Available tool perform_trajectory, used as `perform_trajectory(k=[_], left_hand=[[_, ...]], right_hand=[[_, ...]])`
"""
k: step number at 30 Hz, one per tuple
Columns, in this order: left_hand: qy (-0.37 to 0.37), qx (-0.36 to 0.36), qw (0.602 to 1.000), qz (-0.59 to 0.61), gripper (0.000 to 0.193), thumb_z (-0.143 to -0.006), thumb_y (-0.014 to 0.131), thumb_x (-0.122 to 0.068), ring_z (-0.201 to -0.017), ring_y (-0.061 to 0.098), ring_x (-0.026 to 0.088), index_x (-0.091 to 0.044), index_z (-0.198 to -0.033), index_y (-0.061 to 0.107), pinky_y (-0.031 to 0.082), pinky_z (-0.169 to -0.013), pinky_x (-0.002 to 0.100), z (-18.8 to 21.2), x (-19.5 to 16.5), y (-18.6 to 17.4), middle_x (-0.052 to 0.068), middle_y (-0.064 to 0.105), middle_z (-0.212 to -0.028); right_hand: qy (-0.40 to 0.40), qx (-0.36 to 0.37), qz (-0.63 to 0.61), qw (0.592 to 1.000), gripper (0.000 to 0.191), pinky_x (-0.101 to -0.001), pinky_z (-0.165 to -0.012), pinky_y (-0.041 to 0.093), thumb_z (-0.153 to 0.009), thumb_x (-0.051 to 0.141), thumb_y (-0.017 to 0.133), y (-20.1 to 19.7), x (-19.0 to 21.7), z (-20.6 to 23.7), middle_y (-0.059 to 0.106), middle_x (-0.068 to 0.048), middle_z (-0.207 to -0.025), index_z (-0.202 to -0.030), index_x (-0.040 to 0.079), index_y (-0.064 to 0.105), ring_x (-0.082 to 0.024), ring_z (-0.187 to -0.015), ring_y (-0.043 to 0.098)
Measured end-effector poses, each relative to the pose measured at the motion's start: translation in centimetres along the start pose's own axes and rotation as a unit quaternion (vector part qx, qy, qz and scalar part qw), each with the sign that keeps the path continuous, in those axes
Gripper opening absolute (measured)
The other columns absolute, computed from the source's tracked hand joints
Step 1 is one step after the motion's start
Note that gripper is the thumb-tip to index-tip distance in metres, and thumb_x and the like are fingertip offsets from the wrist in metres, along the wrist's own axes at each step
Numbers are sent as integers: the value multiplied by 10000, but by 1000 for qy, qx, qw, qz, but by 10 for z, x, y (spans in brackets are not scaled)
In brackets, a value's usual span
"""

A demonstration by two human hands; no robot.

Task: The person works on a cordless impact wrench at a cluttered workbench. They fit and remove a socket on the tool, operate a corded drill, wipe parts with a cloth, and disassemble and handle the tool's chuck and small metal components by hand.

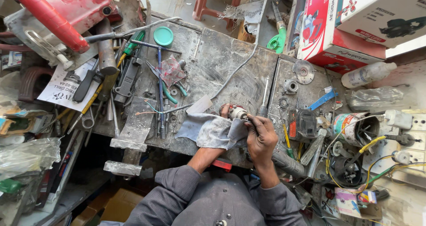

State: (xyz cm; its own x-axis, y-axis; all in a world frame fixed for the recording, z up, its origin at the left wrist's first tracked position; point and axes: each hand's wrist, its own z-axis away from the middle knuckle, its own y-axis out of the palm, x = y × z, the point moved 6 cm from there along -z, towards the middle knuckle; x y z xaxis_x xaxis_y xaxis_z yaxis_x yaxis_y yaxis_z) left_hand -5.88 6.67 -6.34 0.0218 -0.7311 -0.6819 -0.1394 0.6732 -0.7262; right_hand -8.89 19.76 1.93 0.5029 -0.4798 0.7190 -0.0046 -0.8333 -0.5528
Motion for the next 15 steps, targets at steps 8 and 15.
perform_trajectory(k=[8,15], left_hand=[[85,-63,991,-87,854,-830,696,-537,-910,731,297,-186,-1502,302,510,-936,514,10,-3,1,152,696,-1276],[-73,43,994,65,1086,-863,712,-571,-839,722,355,-37,-1593,111,543,-798,490,13,16,23,146,716,-1096]], right_hand=[[13,14,-17,1000,356,-278,-803,612,-870,-182,658,1,-2,0,691,-112,-1035,-1174,-11,728,-164,-899,706],[39,36,-55,997,347,-278,-823,624,-895,-189,623,2,-6,3,683,-114,-1053,-1180,-17,719,-162,-919,706]])
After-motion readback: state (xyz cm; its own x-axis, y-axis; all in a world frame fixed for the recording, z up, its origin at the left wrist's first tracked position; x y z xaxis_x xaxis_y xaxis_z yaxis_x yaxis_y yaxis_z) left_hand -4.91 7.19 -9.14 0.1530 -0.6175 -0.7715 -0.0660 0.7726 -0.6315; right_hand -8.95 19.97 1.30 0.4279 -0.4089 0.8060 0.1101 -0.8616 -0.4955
